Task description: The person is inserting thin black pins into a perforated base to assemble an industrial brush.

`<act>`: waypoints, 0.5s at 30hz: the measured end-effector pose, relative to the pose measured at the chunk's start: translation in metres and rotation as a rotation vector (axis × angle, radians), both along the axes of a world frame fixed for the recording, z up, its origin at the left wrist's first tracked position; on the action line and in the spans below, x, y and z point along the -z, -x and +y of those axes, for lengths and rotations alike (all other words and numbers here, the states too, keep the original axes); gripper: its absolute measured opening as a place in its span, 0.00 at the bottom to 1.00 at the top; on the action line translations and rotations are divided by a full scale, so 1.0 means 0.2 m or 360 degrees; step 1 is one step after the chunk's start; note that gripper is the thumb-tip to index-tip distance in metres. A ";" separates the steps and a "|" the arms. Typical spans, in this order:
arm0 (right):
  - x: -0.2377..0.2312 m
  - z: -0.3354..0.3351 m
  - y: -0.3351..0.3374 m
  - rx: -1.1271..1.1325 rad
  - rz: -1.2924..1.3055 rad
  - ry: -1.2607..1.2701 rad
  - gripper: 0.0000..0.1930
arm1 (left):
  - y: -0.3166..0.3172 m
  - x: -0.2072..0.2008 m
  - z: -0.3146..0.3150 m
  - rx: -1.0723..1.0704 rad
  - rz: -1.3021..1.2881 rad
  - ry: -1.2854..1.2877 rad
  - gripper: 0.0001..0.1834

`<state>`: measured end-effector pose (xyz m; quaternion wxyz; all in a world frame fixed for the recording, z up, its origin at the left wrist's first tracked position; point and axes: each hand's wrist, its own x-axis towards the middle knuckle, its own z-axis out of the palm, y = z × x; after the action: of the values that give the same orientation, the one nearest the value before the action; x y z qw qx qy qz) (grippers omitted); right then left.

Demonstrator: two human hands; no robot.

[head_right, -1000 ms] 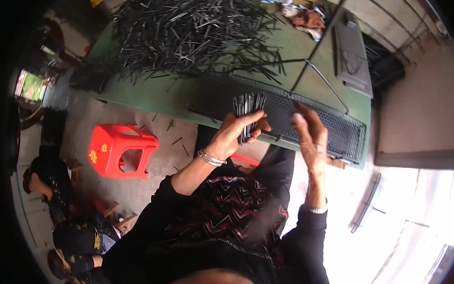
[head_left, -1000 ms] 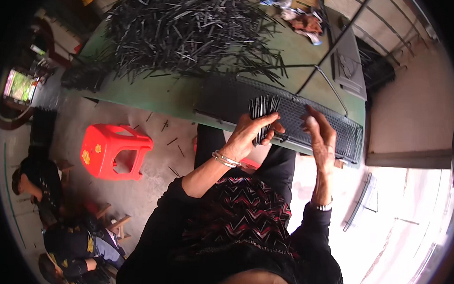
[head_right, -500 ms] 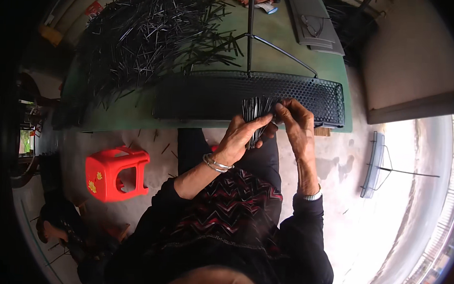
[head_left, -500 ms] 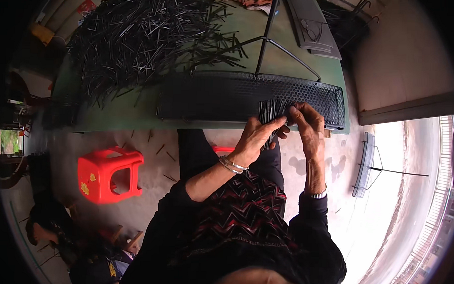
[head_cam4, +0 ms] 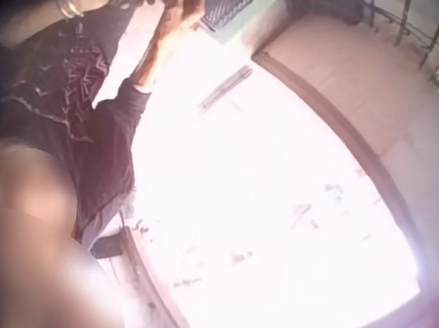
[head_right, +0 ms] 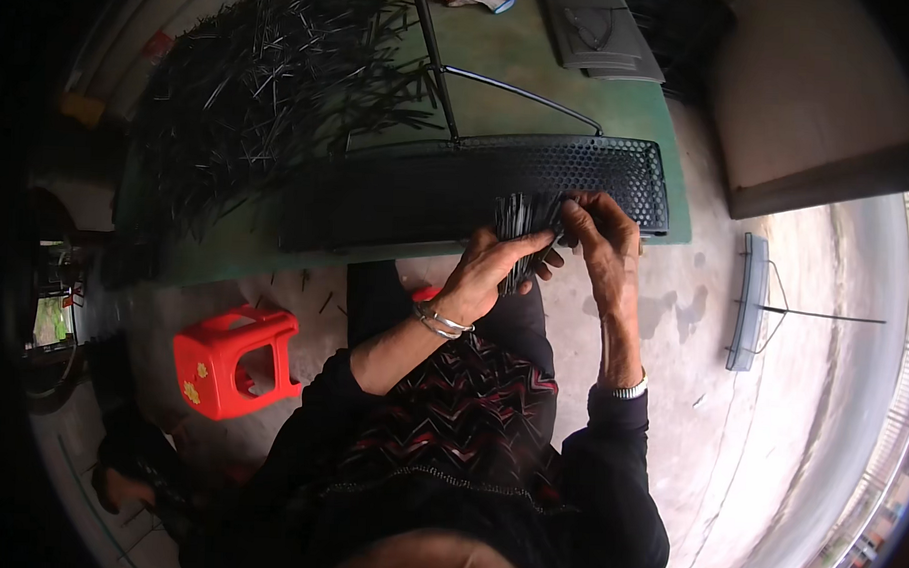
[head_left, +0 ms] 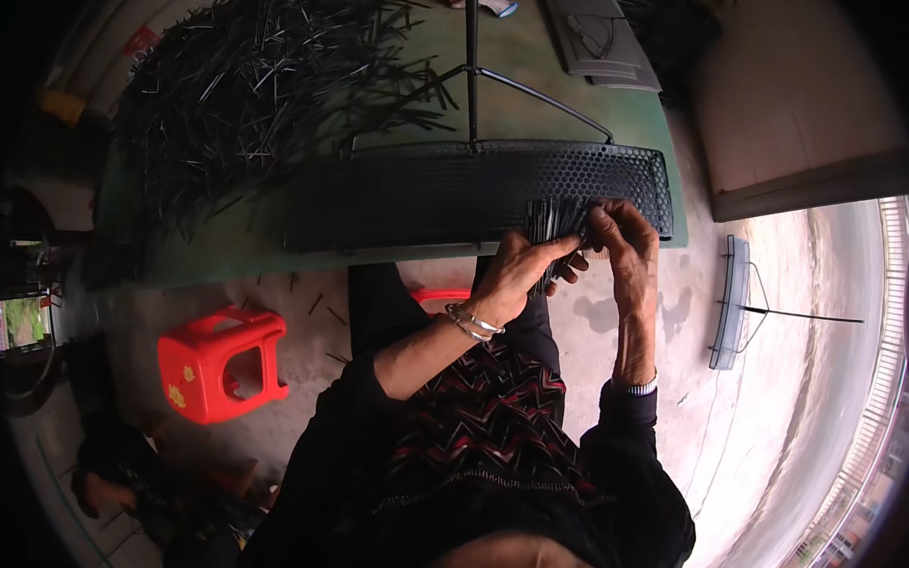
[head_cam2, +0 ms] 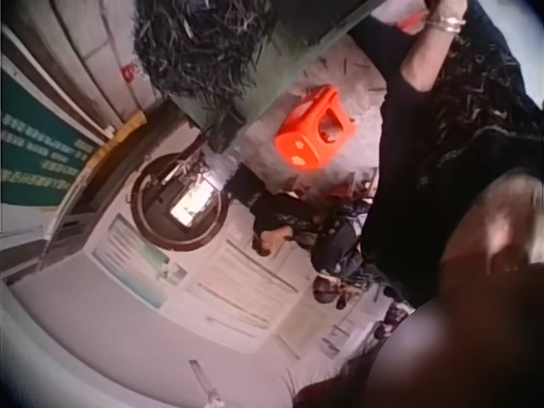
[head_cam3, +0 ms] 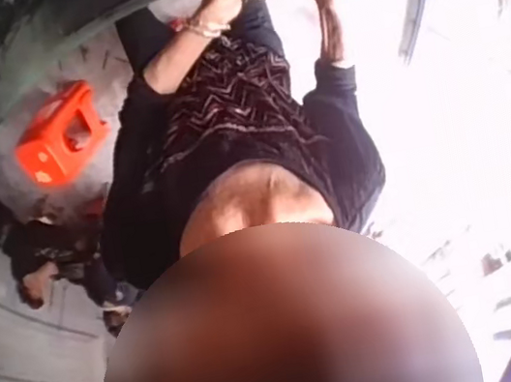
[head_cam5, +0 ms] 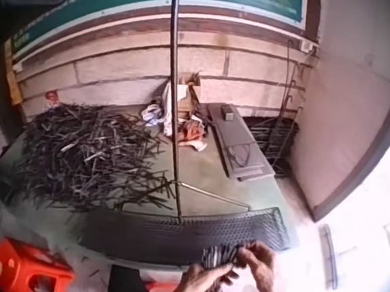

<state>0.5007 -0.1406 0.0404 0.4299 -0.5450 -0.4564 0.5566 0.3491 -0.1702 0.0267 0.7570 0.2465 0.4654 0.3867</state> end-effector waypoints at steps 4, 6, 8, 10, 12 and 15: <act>0.00 0.01 -0.07 -0.0049 -0.0059 -0.0051 0.08 | -0.02 0.01 0.00 0.0080 -0.0035 -0.0027 0.11; -0.01 0.01 -0.11 -0.0073 -0.0086 -0.0045 0.08 | -0.04 0.03 0.01 0.0116 -0.0056 -0.0102 0.12; -0.02 0.00 -0.15 -0.0163 -0.0128 -0.0021 0.09 | -0.06 0.02 0.01 0.0098 -0.0099 -0.0016 0.13; -0.03 0.01 -0.20 -0.0121 -0.0123 -0.0094 0.08 | -0.07 0.03 0.02 0.0085 -0.0144 0.0071 0.15; -0.10 0.03 -0.25 -0.0028 -0.0284 -0.0261 0.07 | -0.07 0.08 0.04 -0.0035 -0.0195 0.0202 0.17; -0.12 0.12 -0.32 0.0489 -0.0611 -0.0592 0.06 | -0.06 0.12 0.05 0.0021 -0.0313 0.0281 0.17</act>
<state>0.5644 -0.1173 0.0652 0.5074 -0.6147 -0.5357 0.2788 0.3606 -0.1592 0.0021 0.8203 0.1428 0.4197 0.3615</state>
